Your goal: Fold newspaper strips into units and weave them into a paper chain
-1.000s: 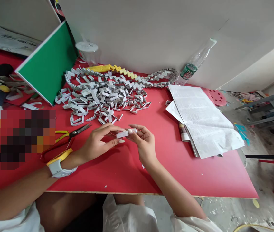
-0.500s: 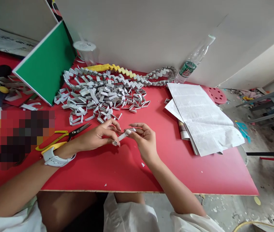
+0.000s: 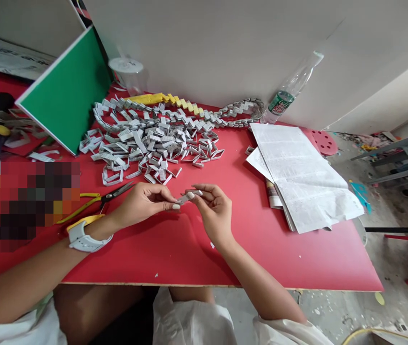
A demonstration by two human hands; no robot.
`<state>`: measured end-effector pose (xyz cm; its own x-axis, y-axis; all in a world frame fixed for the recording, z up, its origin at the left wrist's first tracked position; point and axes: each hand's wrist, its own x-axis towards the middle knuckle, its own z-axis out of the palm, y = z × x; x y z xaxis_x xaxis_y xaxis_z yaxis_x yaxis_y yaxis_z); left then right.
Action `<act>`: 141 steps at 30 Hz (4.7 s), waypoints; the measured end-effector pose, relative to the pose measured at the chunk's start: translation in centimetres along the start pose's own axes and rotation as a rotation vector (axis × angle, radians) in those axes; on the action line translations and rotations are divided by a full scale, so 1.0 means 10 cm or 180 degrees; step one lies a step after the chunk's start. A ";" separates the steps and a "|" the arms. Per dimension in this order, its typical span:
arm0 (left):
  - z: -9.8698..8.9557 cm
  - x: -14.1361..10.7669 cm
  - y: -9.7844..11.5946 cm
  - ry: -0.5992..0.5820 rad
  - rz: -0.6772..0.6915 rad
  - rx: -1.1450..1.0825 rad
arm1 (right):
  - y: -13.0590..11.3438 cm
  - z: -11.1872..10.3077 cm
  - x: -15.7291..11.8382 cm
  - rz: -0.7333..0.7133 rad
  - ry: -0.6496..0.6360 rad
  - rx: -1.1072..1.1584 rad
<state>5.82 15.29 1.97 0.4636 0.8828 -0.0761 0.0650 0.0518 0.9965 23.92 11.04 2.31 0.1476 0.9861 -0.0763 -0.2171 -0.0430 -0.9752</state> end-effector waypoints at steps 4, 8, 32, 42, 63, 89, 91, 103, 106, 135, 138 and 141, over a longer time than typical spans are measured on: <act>0.02 -0.01 -0.01 0.0065 -0.0131 -0.0208 | -0.01 0.02 -0.02 -0.0040 -0.0005 -0.0063; 0.04 -0.01 0.00 0.0134 -0.0113 -0.0188 | 0.00 0.04 -0.03 -0.0095 0.0013 -0.0095; 0.01 -0.02 -0.02 0.0212 0.0677 0.0635 | -0.03 0.00 0.02 0.0132 -0.0159 -0.0104; -0.01 -0.02 -0.04 0.0287 0.1045 0.0709 | -0.02 0.01 0.01 0.0300 -0.0052 0.0137; 0.02 -0.03 -0.11 0.0427 0.1528 0.1631 | 0.07 0.04 0.01 0.0091 -0.0181 0.0029; 0.17 -0.12 -0.11 0.0863 0.1667 0.2713 | 0.25 0.07 -0.20 -0.1343 -0.0127 -0.1914; 0.17 -0.13 -0.11 0.0698 0.1718 0.2636 | 0.26 0.06 -0.20 -0.1615 -0.0333 -0.2039; 0.03 -0.06 -0.12 0.0327 0.1973 0.2586 | 0.08 0.00 -0.20 -0.0779 -0.0779 -0.1208; 0.00 -0.04 -0.14 0.0489 0.1902 0.2877 | 0.08 0.01 -0.09 -0.0444 -0.0391 -0.0770; 0.04 -0.04 -0.17 0.0429 0.1916 0.1750 | 0.09 0.05 -0.03 0.0225 -0.0576 0.0070; 0.03 -0.05 -0.18 0.0386 0.2054 0.1781 | 0.11 0.04 -0.02 0.0325 -0.0612 0.0256; 0.02 -0.06 -0.17 0.0304 0.2188 0.1898 | 0.14 0.03 0.00 0.0525 -0.0626 0.0457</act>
<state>5.62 14.54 0.30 0.4955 0.6663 0.5572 0.2596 -0.7258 0.6370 23.36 11.03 1.02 -0.0879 0.9805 -0.1760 -0.3589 -0.1960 -0.9126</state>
